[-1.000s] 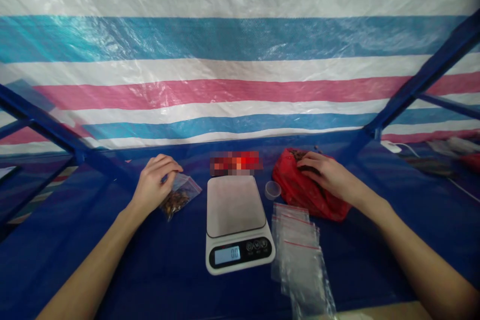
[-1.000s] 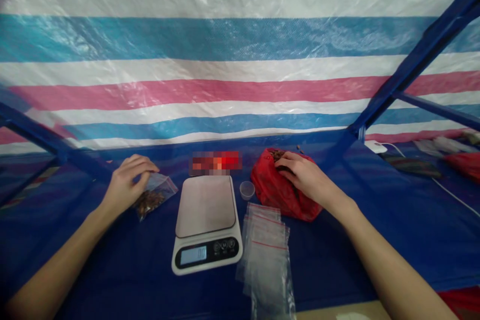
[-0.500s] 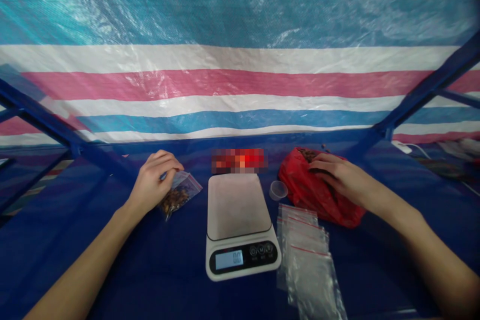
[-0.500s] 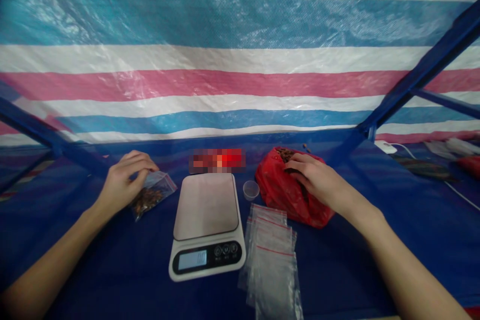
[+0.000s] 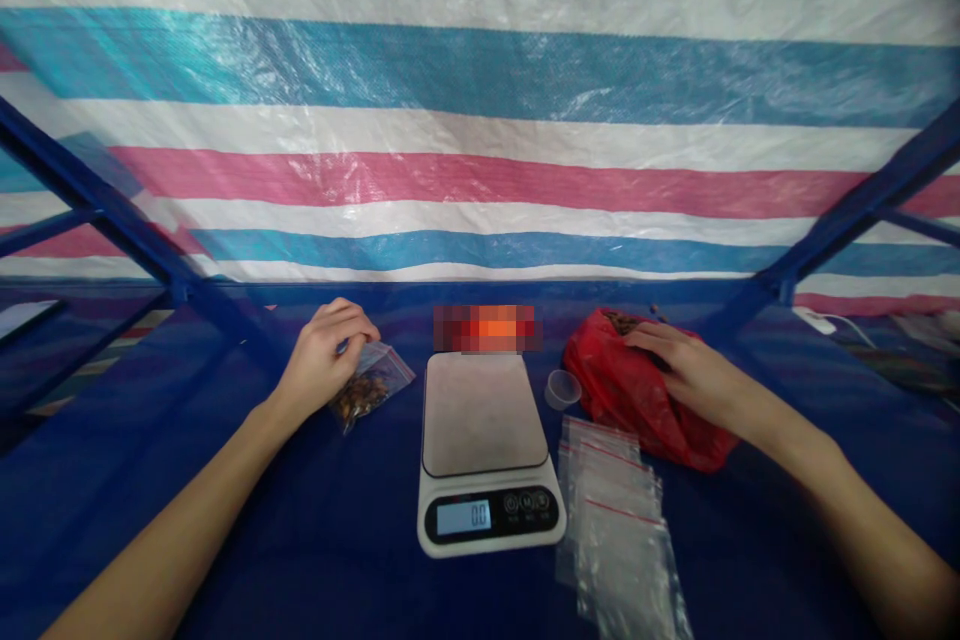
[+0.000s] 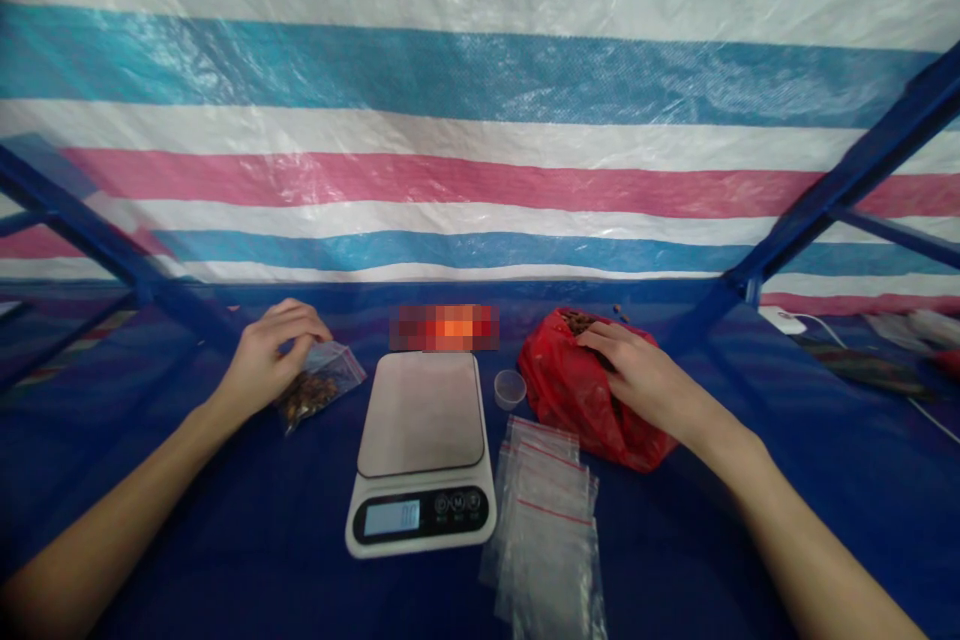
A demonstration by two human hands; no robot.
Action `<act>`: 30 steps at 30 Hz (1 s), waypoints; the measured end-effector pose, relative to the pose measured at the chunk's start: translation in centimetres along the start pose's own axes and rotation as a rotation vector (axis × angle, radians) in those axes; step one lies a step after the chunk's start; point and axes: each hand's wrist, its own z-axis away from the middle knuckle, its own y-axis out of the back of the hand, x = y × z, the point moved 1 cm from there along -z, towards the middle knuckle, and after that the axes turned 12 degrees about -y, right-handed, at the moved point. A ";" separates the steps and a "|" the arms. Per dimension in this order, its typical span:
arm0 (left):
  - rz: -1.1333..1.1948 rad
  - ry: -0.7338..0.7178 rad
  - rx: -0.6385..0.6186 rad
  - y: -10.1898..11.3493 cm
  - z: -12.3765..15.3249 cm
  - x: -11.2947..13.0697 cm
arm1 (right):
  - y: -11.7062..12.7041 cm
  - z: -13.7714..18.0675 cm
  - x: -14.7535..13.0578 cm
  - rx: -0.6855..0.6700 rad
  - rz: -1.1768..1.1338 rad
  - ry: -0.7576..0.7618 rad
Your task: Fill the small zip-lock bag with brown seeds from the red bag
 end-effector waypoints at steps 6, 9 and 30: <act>0.015 -0.005 0.015 0.0 0.0 0.0 | 0.1 -0.4 -0.6 0.024 -0.070 0.019; 0.020 -0.006 0.022 0.0 0.0 0.0 | 0.7 -0.5 -1.2 0.026 -0.083 0.015; 0.011 0.046 0.071 -0.2 -0.7 1.3 | 1.9 -0.7 -2.9 -0.132 -0.104 0.021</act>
